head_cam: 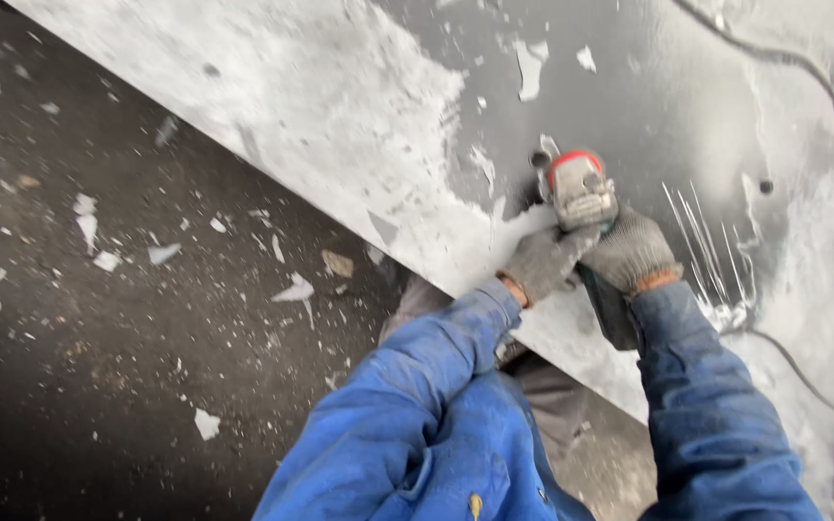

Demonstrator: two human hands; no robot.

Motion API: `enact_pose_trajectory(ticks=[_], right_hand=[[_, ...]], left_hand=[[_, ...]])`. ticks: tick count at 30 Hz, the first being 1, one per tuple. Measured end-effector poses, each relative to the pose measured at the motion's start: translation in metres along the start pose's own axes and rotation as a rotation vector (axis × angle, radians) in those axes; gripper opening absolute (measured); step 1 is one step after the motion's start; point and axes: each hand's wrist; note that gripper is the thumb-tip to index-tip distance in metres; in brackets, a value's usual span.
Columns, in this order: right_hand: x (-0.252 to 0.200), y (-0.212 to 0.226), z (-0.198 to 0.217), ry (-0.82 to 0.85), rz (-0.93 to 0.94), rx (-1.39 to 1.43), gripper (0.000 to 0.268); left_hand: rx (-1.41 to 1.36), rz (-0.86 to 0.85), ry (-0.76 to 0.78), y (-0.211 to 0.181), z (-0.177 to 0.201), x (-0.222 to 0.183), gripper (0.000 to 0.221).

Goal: Using an angle grinder to remove paint and prep the surface of a large metal plate.

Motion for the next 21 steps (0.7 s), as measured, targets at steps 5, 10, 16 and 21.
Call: enact_pose_trajectory(ticks=[5, 10, 16, 21], right_hand=[[0.002, 0.02, 0.001, 0.066, 0.03, 0.04, 0.074], [0.003, -0.004, -0.008, 0.014, 0.085, -0.002, 0.074], [0.005, -0.007, -0.017, 0.017, 0.08, 0.011, 0.076], [-0.001, 0.002, -0.015, 0.027, 0.031, -0.085, 0.082]], left_hand=[[-0.059, -0.017, 0.019, 0.004, 0.01, -0.007, 0.074], [-0.26, 0.205, 0.079, 0.002, 0.026, 0.015, 0.067], [-0.058, -0.028, 0.12, -0.002, 0.022, -0.007, 0.049], [-0.139, 0.046, 0.077, -0.018, 0.015, -0.027, 0.065]])
Point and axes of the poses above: each hand's wrist, its own x-axis towards the middle knuckle, its own z-axis out of the back of the hand, y = z × x, and after that the axes turned 15 degrees about -x, right-handed
